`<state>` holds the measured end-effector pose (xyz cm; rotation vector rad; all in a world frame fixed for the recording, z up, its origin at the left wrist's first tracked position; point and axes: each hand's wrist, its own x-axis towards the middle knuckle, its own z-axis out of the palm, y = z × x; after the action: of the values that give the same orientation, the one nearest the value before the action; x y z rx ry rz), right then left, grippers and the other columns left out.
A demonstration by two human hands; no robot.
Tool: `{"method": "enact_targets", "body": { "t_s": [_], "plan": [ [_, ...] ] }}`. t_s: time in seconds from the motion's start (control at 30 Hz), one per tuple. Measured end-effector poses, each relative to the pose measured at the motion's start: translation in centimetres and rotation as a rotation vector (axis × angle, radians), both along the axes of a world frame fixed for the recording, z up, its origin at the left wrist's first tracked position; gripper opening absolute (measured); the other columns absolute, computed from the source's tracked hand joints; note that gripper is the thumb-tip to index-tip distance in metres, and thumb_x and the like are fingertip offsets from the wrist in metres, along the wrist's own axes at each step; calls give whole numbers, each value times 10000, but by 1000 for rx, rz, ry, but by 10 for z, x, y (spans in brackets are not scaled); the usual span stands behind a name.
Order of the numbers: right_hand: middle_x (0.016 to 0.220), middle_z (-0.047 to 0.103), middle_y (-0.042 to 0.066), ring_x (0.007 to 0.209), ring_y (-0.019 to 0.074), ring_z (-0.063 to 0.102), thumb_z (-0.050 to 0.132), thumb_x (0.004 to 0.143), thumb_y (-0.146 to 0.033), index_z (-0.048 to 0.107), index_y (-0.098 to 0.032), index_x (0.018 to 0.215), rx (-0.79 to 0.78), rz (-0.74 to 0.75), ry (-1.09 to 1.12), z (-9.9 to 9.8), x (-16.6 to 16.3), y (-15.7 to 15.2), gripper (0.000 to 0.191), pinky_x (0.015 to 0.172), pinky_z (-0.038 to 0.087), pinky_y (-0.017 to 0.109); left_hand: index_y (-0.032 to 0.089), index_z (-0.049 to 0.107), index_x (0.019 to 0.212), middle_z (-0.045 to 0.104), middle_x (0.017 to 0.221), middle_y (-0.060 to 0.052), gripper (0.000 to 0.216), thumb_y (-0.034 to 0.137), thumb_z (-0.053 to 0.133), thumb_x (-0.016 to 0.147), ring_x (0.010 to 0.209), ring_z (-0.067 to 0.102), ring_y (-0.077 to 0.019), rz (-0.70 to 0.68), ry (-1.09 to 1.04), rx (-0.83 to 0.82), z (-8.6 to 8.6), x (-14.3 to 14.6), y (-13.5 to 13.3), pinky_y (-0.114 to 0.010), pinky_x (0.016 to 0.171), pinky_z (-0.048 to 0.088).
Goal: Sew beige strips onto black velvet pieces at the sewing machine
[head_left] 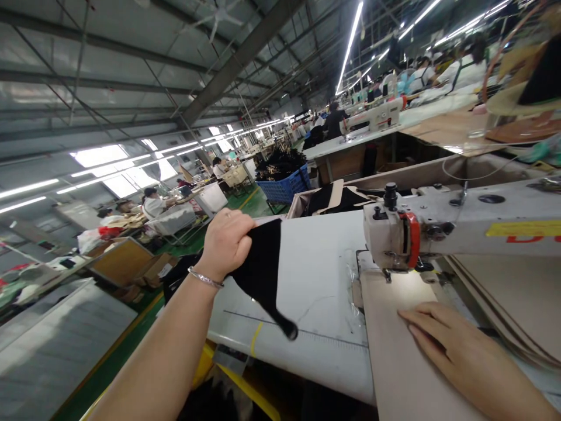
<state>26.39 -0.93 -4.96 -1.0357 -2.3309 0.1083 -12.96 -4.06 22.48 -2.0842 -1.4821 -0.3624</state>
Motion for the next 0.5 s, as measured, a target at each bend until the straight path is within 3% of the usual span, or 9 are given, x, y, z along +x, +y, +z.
{"method": "enact_targets", "body": {
  "t_s": [0.03,0.1,0.2,0.23,0.3,0.37,0.43,0.5],
  "plan": [
    [1195,574,54,1106,220,557,446,935,-398,602,-273,1198,-14,-2,-10,1,-1,-1,331,983,447,389,178,596,808,564,779,-61,244,184,354,841,872,549,-242,-70,57,-50,-4,17,5,-442,911,399],
    [1185,574,59,1098,215,555,437,944,-382,596,-263,1200,-36,-6,-26,6,-2,-3,324,985,441,391,190,602,789,580,800,-61,275,152,338,851,944,544,-238,-220,140,-224,-30,57,18,-442,966,373],
    [1131,599,64,1043,208,578,432,948,-361,606,-261,1187,-38,-6,-52,15,-4,-6,312,924,471,373,225,641,858,634,945,-65,270,151,383,890,1058,541,-208,-498,215,-519,-101,114,36,-365,1051,334],
    [1133,605,67,1045,216,579,439,942,-364,607,-263,1190,-19,-11,-62,17,-5,-7,316,912,475,381,238,645,964,636,1052,-63,262,153,407,895,1135,520,-204,-556,194,-556,-125,125,40,-365,1094,296],
    [1206,596,75,1111,244,556,454,926,-375,589,-269,1231,52,-42,-84,20,-7,-7,350,921,463,418,264,523,1265,520,1342,-69,369,182,410,923,1321,394,-223,-437,41,-506,-165,131,46,-441,1143,221],
    [1313,554,74,1201,263,506,451,918,-372,538,-271,1307,125,-70,-115,22,-10,-5,411,971,421,460,232,378,1394,380,1472,-117,437,242,389,957,1384,313,-266,-120,-172,-388,-188,117,49,-512,1127,222],
    [1367,522,67,1242,257,476,435,923,-357,478,-270,1368,152,-68,-152,23,-12,-2,455,1008,378,476,152,385,1375,406,1426,-199,435,317,388,973,1336,372,-319,198,-358,-319,-197,93,52,-535,1072,293],
    [1358,535,53,1223,248,492,425,931,-344,458,-284,1382,139,-50,-181,25,-13,4,456,991,372,474,101,499,1241,538,1250,-230,395,370,430,960,1208,490,-341,348,-461,-338,-198,72,55,-515,1001,370]
  ]
}}
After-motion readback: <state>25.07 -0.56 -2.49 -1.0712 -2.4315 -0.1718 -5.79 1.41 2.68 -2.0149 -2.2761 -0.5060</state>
